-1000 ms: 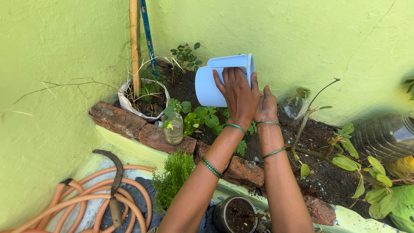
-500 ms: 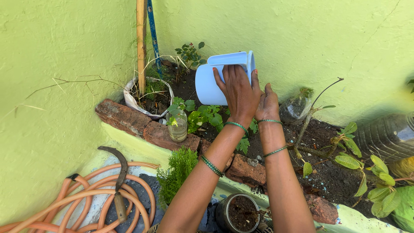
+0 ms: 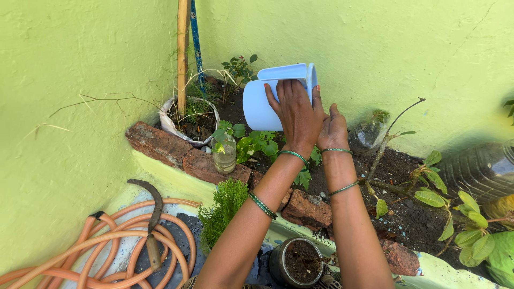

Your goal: The person waters plants by hand using a small blue mug to pour water onto the soil and leaves.

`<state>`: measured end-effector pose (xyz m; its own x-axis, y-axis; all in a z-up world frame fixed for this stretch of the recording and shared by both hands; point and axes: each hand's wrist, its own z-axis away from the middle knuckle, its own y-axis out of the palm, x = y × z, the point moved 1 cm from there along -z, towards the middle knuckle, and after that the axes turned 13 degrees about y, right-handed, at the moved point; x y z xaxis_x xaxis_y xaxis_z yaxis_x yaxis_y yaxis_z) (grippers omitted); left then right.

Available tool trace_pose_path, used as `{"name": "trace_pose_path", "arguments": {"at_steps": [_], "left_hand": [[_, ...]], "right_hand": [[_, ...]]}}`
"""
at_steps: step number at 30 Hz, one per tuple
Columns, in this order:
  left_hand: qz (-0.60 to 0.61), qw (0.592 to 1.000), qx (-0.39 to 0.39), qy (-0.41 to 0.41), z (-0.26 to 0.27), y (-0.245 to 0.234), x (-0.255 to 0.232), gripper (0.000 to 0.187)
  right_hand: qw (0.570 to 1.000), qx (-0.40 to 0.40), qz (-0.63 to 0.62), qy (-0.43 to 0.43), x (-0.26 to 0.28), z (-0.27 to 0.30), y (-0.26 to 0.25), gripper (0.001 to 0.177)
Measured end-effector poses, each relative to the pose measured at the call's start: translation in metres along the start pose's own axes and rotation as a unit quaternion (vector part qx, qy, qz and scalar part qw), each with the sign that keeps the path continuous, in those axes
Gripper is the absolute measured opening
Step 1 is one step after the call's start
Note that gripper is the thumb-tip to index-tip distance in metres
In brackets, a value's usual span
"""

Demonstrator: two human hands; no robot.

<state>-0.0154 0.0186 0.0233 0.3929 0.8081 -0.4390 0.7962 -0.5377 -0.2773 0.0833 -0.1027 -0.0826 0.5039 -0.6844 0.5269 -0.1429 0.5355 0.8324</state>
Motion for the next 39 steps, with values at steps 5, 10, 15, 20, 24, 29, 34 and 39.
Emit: {"name": "trace_pose_path", "arguments": {"at_steps": [5, 10, 15, 20, 24, 29, 34, 39], "left_hand": [[-0.004, 1.0, 0.002, -0.004, 0.0, -0.004, 0.0, 0.049], [-0.005, 1.0, 0.0, -0.006, -0.001, -0.007, 0.003, 0.05], [0.002, 1.0, 0.006, -0.014, -0.001, -0.012, 0.005, 0.051], [0.003, 1.0, 0.008, -0.019, -0.002, -0.017, 0.004, 0.051], [0.007, 1.0, 0.015, -0.023, -0.003, -0.021, 0.001, 0.049], [0.015, 0.999, 0.024, -0.027, -0.001, -0.024, 0.0, 0.049], [0.017, 0.999, 0.019, -0.023, 0.0, -0.024, -0.002, 0.05], [0.019, 0.999, 0.022, -0.014, 0.004, -0.027, -0.003, 0.051]], "right_hand": [[0.999, -0.038, 0.003, 0.008, 0.002, -0.003, -0.004, 0.076], [0.999, -0.05, 0.0, 0.017, 0.0, -0.004, -0.004, 0.076], [0.998, -0.056, -0.008, 0.01, -0.004, -0.002, -0.003, 0.076], [0.997, -0.072, 0.016, -0.006, -0.003, 0.002, -0.006, 0.076], [0.997, -0.074, 0.017, -0.005, -0.004, 0.005, -0.003, 0.076], [0.997, -0.078, 0.019, -0.002, -0.007, 0.013, 0.001, 0.076], [0.997, -0.071, 0.011, 0.001, -0.007, 0.014, 0.0, 0.077], [0.997, -0.071, 0.014, -0.003, -0.009, 0.018, -0.002, 0.079]]}}
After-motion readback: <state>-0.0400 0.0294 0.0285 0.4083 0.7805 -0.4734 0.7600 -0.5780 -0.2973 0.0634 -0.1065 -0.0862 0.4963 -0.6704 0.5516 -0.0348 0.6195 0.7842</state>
